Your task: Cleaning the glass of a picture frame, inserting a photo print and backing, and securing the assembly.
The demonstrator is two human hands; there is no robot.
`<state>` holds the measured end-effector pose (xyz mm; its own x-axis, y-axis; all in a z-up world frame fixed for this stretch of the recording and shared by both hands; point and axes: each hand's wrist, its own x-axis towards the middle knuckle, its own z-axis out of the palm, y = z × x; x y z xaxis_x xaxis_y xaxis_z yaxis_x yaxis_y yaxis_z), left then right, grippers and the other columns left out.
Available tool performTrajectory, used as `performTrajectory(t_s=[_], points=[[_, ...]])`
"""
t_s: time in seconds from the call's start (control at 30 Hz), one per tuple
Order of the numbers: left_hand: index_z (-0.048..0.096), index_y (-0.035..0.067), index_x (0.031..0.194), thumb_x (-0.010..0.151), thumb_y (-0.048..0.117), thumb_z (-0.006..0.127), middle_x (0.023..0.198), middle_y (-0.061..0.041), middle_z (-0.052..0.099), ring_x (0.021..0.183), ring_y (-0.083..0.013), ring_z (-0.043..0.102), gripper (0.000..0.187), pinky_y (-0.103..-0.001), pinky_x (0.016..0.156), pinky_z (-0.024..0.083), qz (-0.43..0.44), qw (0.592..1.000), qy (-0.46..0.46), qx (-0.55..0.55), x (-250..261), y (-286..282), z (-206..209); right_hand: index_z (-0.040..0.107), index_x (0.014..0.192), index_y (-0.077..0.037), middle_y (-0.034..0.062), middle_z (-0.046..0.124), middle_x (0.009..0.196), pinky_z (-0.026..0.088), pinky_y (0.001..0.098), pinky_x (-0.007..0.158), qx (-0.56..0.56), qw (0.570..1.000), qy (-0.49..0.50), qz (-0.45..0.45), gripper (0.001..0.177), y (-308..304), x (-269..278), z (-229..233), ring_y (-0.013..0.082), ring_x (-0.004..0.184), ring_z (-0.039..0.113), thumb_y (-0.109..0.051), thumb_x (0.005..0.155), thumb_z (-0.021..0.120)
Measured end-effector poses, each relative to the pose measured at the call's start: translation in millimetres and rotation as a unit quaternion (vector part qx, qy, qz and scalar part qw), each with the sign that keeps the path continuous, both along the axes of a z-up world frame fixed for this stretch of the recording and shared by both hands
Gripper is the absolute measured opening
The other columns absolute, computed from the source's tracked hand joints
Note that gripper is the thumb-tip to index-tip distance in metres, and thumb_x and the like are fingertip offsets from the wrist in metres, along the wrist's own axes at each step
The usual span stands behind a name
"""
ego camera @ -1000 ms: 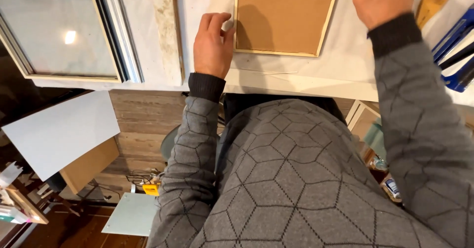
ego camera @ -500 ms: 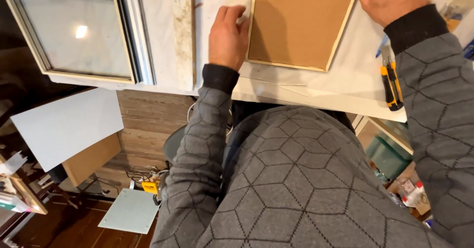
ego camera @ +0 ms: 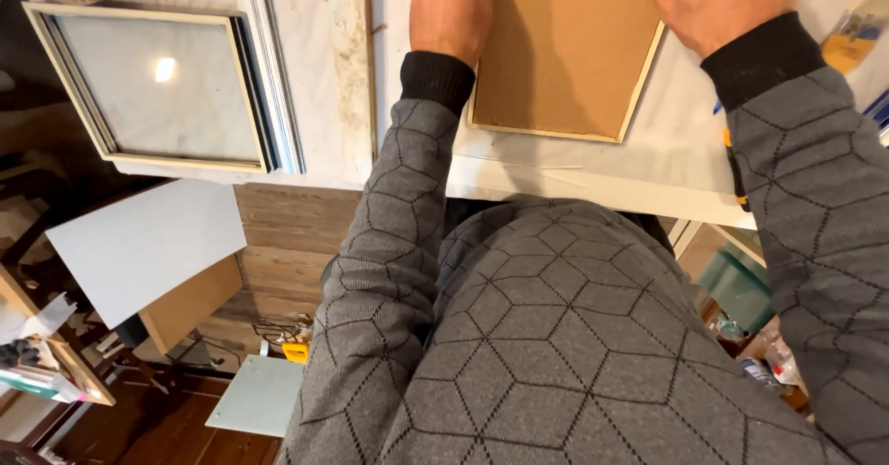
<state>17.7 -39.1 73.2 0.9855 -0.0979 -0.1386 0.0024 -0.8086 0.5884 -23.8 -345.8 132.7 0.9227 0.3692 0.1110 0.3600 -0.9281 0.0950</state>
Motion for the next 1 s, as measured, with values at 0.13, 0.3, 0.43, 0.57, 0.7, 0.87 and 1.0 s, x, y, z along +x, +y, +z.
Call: performTrajectory(t_s=[0.13, 0.3, 0.43, 0.57, 0.7, 0.87, 1.0], points=[[0.069, 0.01, 0.107, 0.099, 0.014, 0.061, 0.103, -0.017, 0.07, 0.091, -0.0434, 0.065, 0.012, -0.054, 0.077, 0.053, 0.013, 0.998, -0.059, -0.035, 0, 17, 2, 0.067, 0.071, -0.011, 0.0032, 0.057, 0.055, 0.047, 0.0311, 0.045, -0.002, 0.999, 0.022, -0.039, 0.013, 5, 5, -4, 0.0211, 0.05, 0.057, -0.02, 0.081, 0.068], [0.064, 0.01, 0.117, 0.097, 0.003, 0.062, 0.114, -0.017, 0.065, 0.101, -0.0424, 0.064, 0.021, -0.049, 0.083, 0.056, -0.029, 0.993, -0.116, -0.019, 4, 54, 17, 0.066, 0.067, -0.01, 0.0048, 0.056, 0.052, 0.046, 0.0333, 0.043, 0.006, 0.995, 0.068, -0.067, 0.013, 6, 6, -6, 0.023, 0.045, 0.055, -0.019, 0.076, 0.065], [0.064, 0.009, 0.118, 0.091, -0.003, 0.059, 0.116, -0.018, 0.065, 0.101, -0.0425, 0.063, 0.031, -0.047, 0.083, 0.056, 0.016, 0.992, -0.127, 0.016, 11, 74, 23, 0.07, 0.071, -0.012, 0.0067, 0.06, 0.06, 0.049, 0.037, 0.045, 0.031, 0.993, 0.072, -0.083, 0.008, 23, 4, 1, 0.0257, 0.048, 0.059, -0.017, 0.077, 0.067], [0.065, 0.008, 0.115, 0.097, 0.003, 0.065, 0.114, -0.017, 0.066, 0.099, -0.0419, 0.064, 0.019, -0.047, 0.082, 0.055, -0.019, 0.99, -0.135, -0.033, 12, 76, 30, 0.074, 0.08, -0.006, 0.0141, 0.069, 0.072, 0.057, 0.0436, 0.065, 0.223, 0.944, 0.219, -0.108, 0.014, 59, 4, -16, 0.034, 0.068, 0.068, -0.018, 0.085, 0.069], [0.065, 0.005, 0.114, 0.1, 0.002, 0.066, 0.112, -0.016, 0.067, 0.101, -0.0425, 0.064, 0.014, -0.047, 0.085, 0.055, 0.015, 0.984, -0.153, -0.093, 12, 80, 26, 0.075, 0.092, -0.003, 0.012, 0.073, 0.079, 0.057, 0.0378, 0.065, 0.376, 0.866, 0.312, -0.108, 0.016, 133, 30, 15, 0.0248, 0.068, 0.071, -0.018, 0.094, 0.067], [0.064, 0.005, 0.112, 0.098, -0.002, 0.064, 0.108, -0.012, 0.066, 0.093, -0.0339, 0.069, 0.015, -0.041, 0.082, 0.059, 0.096, 0.971, -0.13, -0.178, 5, 85, 56, 0.073, 0.11, 0.0, 0.0076, 0.073, 0.085, 0.057, 0.0272, 0.064, 0.514, 0.767, 0.353, -0.151, 0.021, 135, 18, 39, 0.0127, 0.072, 0.072, -0.007, 0.102, 0.054], [0.065, 0.005, 0.119, 0.099, -0.006, 0.059, 0.119, -0.013, 0.064, 0.107, -0.0356, 0.066, 0.024, -0.041, 0.091, 0.057, -0.048, 0.974, -0.156, -0.155, -8, 82, 61, 0.072, 0.115, 0.004, 0.0076, 0.073, 0.096, 0.059, 0.0242, 0.07, 0.554, 0.742, 0.308, -0.218, 0.023, 88, -29, 20, 0.0108, 0.084, 0.072, -0.002, 0.111, 0.05]])
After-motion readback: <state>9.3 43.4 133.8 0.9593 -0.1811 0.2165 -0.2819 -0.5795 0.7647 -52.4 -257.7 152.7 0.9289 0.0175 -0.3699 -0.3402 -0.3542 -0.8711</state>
